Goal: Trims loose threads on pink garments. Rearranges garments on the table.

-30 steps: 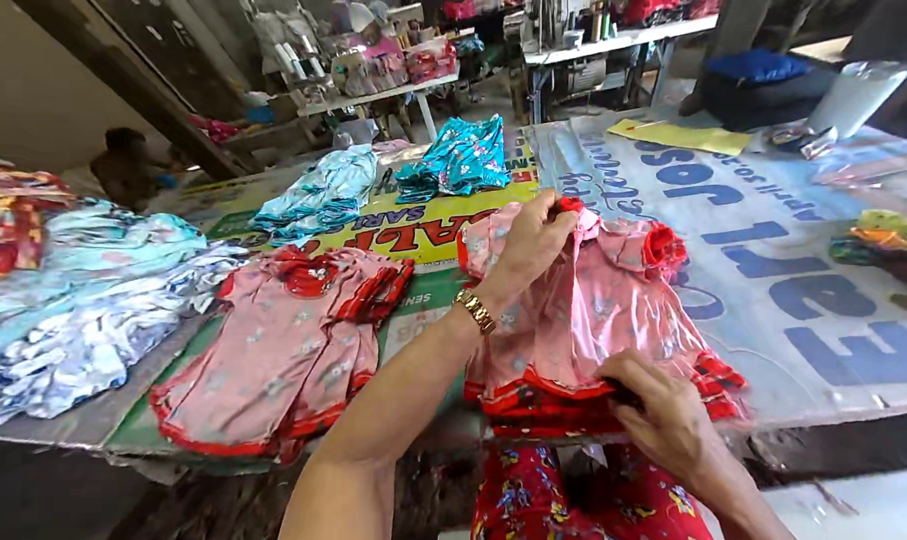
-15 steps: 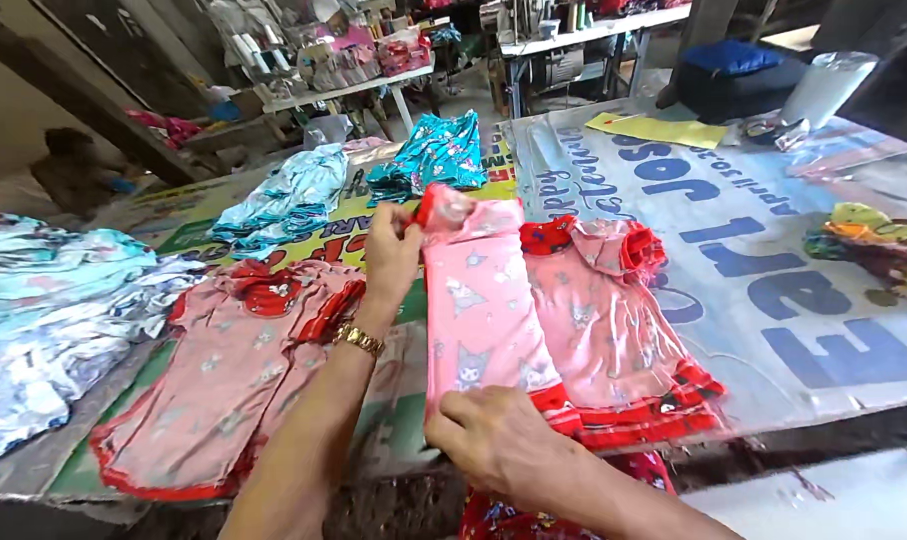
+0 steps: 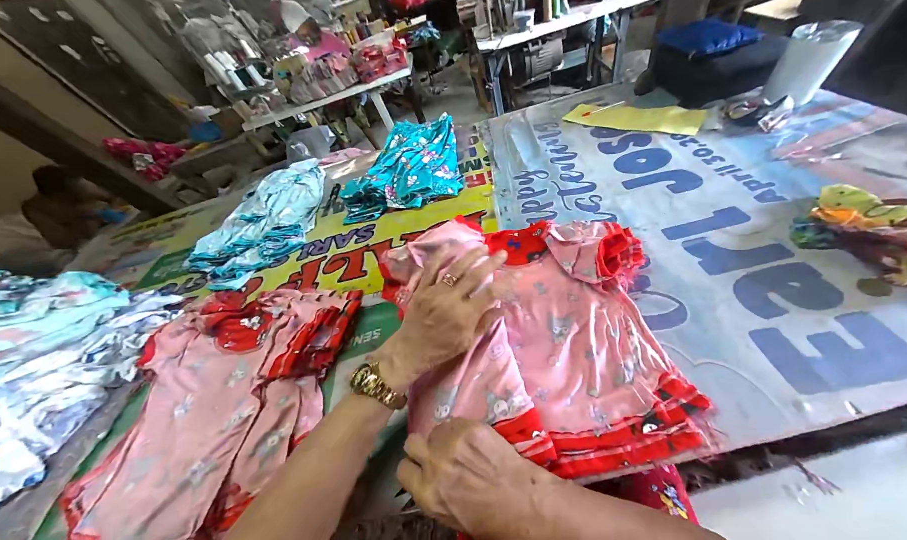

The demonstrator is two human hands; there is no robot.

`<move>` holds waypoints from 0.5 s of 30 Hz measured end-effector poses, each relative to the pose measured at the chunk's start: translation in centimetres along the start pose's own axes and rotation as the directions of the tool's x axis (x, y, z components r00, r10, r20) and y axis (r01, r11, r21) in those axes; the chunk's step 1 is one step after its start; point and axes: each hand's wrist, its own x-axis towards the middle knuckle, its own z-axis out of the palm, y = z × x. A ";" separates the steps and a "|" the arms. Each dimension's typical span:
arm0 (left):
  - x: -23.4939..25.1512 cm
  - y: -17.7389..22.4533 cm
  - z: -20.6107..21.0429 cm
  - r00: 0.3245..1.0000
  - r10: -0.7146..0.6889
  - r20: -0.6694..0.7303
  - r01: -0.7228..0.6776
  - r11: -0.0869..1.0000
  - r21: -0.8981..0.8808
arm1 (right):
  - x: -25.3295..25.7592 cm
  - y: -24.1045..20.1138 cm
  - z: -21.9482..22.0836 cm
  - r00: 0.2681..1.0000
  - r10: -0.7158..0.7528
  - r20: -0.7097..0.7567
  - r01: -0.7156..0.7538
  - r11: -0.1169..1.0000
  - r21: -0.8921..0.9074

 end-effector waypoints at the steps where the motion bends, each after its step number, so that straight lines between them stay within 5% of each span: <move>1: -0.8 -1.0 1.5 0.989 -0.053 0.141 0.062 0.996 -0.062 | -0.2 -0.1 0.1 1.000 -0.006 -0.006 0.006 1.000 0.003; 4: -2.2 -3.3 3.7 0.921 -0.174 0.350 0.220 0.971 -0.095 | -0.5 0.0 0.1 0.999 -0.008 -0.042 0.009 1.000 0.024; 8: 1.0 -1.1 0.5 0.857 -0.203 0.473 0.193 0.979 0.070 | -2.2 0.0 -2.0 0.996 0.007 -0.086 0.011 0.979 0.206; 11: 5.6 2.5 -1.5 0.920 -0.112 0.377 0.102 0.994 0.045 | -5.1 0.9 -5.0 0.987 0.059 -0.149 -0.009 0.949 0.316; 15: 10.4 6.6 1.8 0.944 0.033 0.330 0.014 0.990 -0.141 | -9.4 2.9 -8.2 0.938 0.239 -0.251 -0.206 0.967 0.153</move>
